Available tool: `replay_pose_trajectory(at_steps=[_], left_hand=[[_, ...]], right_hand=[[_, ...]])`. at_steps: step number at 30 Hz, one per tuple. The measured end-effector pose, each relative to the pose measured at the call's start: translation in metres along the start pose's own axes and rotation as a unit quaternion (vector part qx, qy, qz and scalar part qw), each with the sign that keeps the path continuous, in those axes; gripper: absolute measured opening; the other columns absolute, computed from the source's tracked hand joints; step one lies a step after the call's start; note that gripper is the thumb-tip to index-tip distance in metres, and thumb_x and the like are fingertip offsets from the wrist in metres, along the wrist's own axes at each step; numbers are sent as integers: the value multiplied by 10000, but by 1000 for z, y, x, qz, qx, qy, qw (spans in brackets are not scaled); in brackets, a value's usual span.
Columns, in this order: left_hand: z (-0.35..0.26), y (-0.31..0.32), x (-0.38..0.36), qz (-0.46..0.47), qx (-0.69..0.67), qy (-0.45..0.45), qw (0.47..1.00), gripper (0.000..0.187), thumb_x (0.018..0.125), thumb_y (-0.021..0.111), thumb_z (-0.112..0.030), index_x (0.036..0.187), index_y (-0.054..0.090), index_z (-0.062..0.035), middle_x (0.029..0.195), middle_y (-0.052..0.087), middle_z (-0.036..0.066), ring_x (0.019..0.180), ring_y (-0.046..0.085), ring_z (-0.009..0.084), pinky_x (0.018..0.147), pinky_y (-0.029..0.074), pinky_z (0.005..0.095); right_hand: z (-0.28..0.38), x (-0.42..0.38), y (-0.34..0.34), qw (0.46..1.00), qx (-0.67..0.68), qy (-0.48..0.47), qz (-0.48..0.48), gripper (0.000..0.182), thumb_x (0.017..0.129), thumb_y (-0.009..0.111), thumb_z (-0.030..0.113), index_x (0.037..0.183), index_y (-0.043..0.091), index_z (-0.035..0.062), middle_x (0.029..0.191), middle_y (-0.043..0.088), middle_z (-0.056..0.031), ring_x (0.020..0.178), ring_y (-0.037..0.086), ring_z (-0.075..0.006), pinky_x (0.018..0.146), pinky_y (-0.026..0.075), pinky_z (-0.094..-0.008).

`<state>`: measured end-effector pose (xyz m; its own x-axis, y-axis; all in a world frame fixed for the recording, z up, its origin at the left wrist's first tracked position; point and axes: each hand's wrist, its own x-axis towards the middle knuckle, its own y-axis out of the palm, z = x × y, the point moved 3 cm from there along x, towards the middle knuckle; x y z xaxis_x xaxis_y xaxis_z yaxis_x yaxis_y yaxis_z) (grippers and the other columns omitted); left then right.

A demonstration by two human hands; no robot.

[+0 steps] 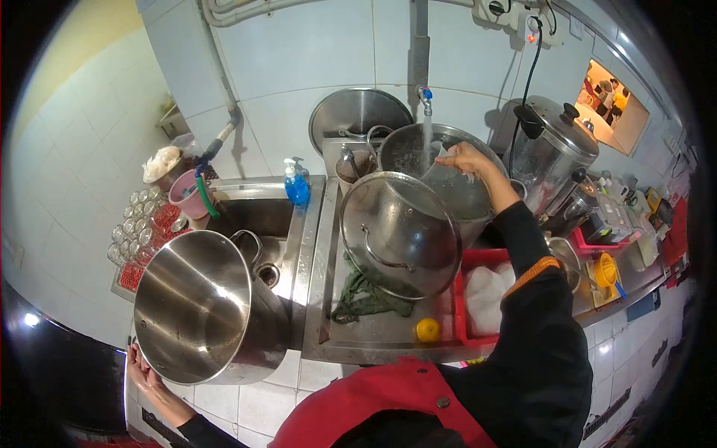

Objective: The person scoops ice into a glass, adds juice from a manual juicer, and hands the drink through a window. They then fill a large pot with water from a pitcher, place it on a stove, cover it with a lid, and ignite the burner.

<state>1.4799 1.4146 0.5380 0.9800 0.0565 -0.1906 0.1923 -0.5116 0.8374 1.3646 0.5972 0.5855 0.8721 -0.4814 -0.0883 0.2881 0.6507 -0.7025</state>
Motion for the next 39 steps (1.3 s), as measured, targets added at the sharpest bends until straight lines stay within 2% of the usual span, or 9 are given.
replay_pose_trajectory(at_steps=[2, 12, 17, 23, 25, 26, 27, 33, 39], left_hand=[[0, 0, 1, 1, 2, 7, 1000, 248, 878, 407, -192, 776, 470, 25, 475, 261, -32, 338, 174, 46, 300, 171, 181], [-3, -6, 8, 52, -9, -14, 999, 244, 876, 407, -186, 770, 462, 27, 479, 277, -27, 339, 180, 46, 310, 170, 187], [-3, -6, 12, 30, 1, 1, 1000, 229, 871, 414, -178, 766, 468, 19, 482, 309, -23, 335, 203, 54, 299, 194, 184], [-19, -42, 39, 59, 23, 5, 998, 221, 863, 422, -182, 751, 479, 1, 491, 406, -4, 321, 240, 56, 275, 194, 178], [-17, -40, 41, 65, 46, 17, 997, 222, 860, 433, -188, 740, 473, -5, 451, 371, -9, 314, 233, 55, 274, 198, 178], [-4, -9, 17, -21, 62, 61, 996, 226, 860, 439, -192, 718, 457, -17, 419, 301, -26, 311, 220, 52, 269, 197, 178], [-3, -8, 19, -25, 59, 63, 996, 226, 860, 439, -192, 718, 457, -17, 419, 301, -26, 311, 220, 52, 269, 197, 178], [0, 0, 21, -45, 49, 69, 995, 246, 880, 395, -192, 674, 395, -58, 425, 248, -44, 310, 202, 44, 262, 197, 171], [-3, 0, 24, -12, 108, 50, 993, 241, 882, 354, -151, 654, 383, -76, 427, 251, -57, 313, 196, 35, 265, 174, 170]], right_hand=[[-3, -15, 4, 991, 79, 16, -111, 408, 629, 725, 315, 738, 537, -31, 463, 388, 12, 365, 341, -73, 340, 260, -232], [-23, -58, -14, 909, 341, -10, -239, 264, 649, 716, 229, 709, 554, 29, 485, 379, 47, 370, 293, -44, 355, 202, -205], [-24, -93, -21, 805, 494, -53, -324, 224, 646, 718, 146, 733, 553, 24, 506, 398, 60, 384, 303, -32, 361, 190, -189], [-18, -122, -33, 761, 530, -109, -359, 156, 681, 685, 107, 716, 551, 34, 495, 393, 67, 375, 285, -24, 364, 177, -184], [-14, -129, -42, 751, 530, -120, -375, 146, 689, 678, 106, 709, 550, 40, 488, 384, 69, 369, 278, -27, 364, 175, -186], [-12, -133, -46, 738, 545, -149, -369, 143, 695, 673, 113, 703, 548, 43, 482, 374, 70, 365, 271, -30, 365, 171, -188], [-8, -135, -51, 724, 559, -177, -363, 142, 702, 669, 119, 697, 547, 46, 477, 364, 71, 361, 265, -33, 365, 167, -189], [37, -148, -82, 741, 515, -200, -380, 139, 707, 657, 110, 720, 539, 37, 489, 359, 70, 385, 256, -32, 376, 161, -201], [75, -134, -122, 758, 494, -281, -320, 270, 795, 551, 179, 996, 529, 1, 501, 279, 74, 426, 260, -47, 411, 217, -183]])
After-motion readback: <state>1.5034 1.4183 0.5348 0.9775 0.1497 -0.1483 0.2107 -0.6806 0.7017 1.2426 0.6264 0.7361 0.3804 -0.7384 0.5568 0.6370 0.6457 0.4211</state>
